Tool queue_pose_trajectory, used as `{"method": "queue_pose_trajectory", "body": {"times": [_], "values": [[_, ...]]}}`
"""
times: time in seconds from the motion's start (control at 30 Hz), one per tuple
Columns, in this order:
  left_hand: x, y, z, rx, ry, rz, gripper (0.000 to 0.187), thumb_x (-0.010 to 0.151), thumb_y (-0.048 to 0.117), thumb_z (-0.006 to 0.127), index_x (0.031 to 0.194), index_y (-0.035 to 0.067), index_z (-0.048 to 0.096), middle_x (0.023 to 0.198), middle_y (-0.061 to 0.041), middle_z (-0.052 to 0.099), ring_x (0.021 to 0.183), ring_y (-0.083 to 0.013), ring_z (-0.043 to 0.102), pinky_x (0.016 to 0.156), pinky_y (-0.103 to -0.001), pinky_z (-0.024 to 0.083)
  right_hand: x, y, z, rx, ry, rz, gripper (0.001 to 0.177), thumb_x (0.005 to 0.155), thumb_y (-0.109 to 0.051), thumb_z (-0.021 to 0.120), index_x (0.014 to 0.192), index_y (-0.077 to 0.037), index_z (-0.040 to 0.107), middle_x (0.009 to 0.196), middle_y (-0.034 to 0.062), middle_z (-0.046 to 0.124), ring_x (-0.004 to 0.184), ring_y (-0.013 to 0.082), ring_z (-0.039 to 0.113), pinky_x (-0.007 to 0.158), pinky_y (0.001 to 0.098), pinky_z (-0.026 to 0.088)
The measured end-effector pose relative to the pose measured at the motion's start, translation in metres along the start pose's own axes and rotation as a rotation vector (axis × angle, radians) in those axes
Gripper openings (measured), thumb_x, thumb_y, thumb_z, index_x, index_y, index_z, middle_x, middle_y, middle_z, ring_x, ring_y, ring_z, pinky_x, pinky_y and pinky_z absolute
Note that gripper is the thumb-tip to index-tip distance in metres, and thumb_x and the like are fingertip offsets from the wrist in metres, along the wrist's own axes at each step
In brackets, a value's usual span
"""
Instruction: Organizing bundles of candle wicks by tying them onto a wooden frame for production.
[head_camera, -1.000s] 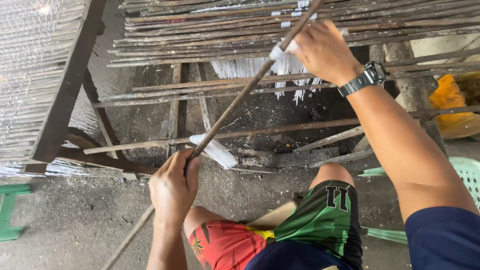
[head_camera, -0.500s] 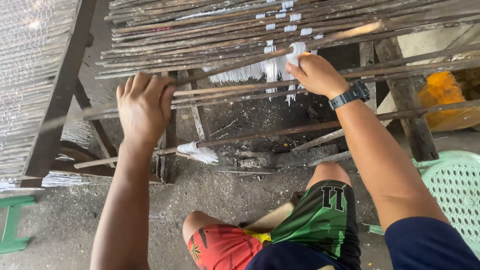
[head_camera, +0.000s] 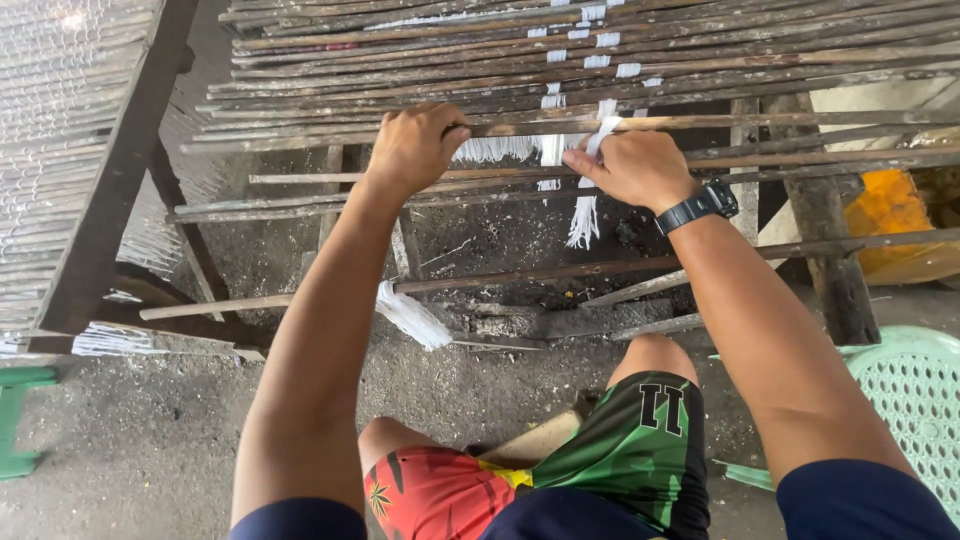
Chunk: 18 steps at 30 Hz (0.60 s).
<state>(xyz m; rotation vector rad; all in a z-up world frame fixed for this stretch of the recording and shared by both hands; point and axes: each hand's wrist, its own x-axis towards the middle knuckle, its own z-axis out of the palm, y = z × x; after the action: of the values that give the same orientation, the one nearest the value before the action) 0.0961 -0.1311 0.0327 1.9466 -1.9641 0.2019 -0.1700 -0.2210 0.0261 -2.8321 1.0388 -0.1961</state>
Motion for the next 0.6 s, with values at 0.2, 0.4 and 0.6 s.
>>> {"method": "queue_pose_trajectory", "body": {"times": [0.2, 0.4, 0.6], "values": [[0.007, -0.023, 0.028, 0.231, -0.146, -0.164, 0.017, 0.082, 0.034, 0.044, 0.083, 0.022, 0.056, 0.076, -0.001, 0.061, 0.077, -0.0234, 0.062, 0.078, -0.044, 0.039, 0.009, 0.004, 0.018, -0.126, 0.170, 0.070, 0.057, 0.091, -0.057, 0.031, 0.072, -0.017, 0.066, 0.065, 0.0076, 0.064, 0.072, 0.0288, 0.063, 0.057, 0.0347, 0.046], [0.001, 0.016, -0.002, 0.110, 0.132, -0.004, 0.017, 0.085, 0.028, 0.057, 0.087, 0.011, 0.057, 0.080, -0.005, 0.062, 0.066, -0.0184, 0.061, 0.072, -0.045, 0.046, 0.018, 0.016, 0.023, -0.119, 0.249, 0.112, 0.050, 0.095, -0.059, 0.033, 0.075, -0.020, 0.056, 0.059, -0.0049, 0.056, 0.049, 0.0112, 0.054, 0.038, 0.0245, 0.041], [-0.013, 0.044, -0.015, 0.018, -0.102, -0.090, 0.045, 0.086, 0.043, 0.048, 0.121, 0.015, 0.041, 0.103, -0.013, 0.058, 0.092, -0.0299, 0.057, 0.086, -0.051, 0.039, 0.012, 0.013, 0.014, 0.011, 0.237, -0.016, 0.037, 0.093, -0.049, 0.043, 0.084, -0.017, 0.059, 0.068, -0.0034, 0.062, 0.056, 0.0182, 0.059, 0.039, 0.0308, 0.043]]}}
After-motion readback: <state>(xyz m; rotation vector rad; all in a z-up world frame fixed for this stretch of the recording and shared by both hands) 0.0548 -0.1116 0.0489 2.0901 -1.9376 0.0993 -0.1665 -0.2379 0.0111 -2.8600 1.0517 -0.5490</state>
